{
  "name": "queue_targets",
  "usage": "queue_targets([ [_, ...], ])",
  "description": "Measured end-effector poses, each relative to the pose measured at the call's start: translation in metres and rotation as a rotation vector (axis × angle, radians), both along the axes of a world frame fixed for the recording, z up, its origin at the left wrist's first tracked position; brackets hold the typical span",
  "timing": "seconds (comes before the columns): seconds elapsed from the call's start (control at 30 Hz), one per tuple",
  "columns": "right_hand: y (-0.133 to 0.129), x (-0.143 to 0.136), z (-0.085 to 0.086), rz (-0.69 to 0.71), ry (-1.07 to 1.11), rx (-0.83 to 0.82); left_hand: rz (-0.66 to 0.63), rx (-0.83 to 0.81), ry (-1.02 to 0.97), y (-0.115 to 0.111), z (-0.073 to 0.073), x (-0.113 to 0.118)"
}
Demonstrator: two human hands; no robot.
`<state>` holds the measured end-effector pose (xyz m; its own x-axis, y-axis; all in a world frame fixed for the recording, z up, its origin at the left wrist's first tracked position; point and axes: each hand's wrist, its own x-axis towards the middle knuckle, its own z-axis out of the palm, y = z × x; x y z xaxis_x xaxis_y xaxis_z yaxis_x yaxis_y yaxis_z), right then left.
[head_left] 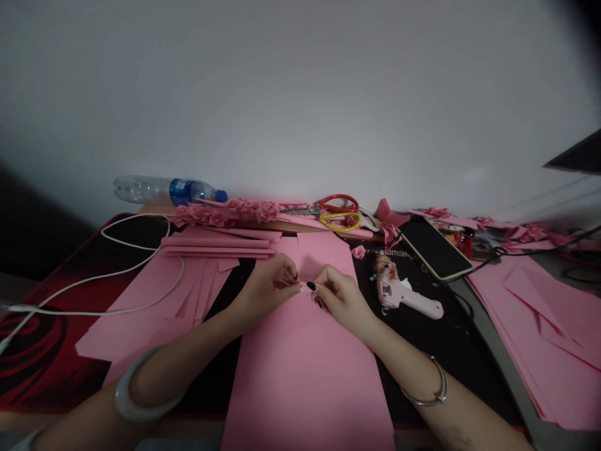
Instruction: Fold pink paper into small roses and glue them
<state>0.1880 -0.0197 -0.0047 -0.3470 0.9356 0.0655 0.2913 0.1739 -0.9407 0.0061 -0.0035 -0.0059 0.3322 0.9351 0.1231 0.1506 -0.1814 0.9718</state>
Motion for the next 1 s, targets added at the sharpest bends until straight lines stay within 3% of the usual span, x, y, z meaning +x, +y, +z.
queue_targets([
  [0.2,0.0003,0.0000,-0.0017,-0.027,-0.011,0.010,-0.039,-0.020,-0.012,-0.0003,0.0013,0.0000],
  [0.37,0.0036,-0.0013,-0.0012,-0.134,0.036,0.069,0.022,0.001,0.043,-0.0002,-0.0009,-0.0001],
  [0.53,0.0032,-0.0013,-0.0001,-0.073,-0.054,0.085,0.015,0.041,0.116,-0.0007,0.0032,0.0006],
  [1.0,0.0015,0.0009,-0.0031,-0.066,-0.096,0.145,-0.047,0.020,-0.025,0.0019,0.0053,-0.0010],
])
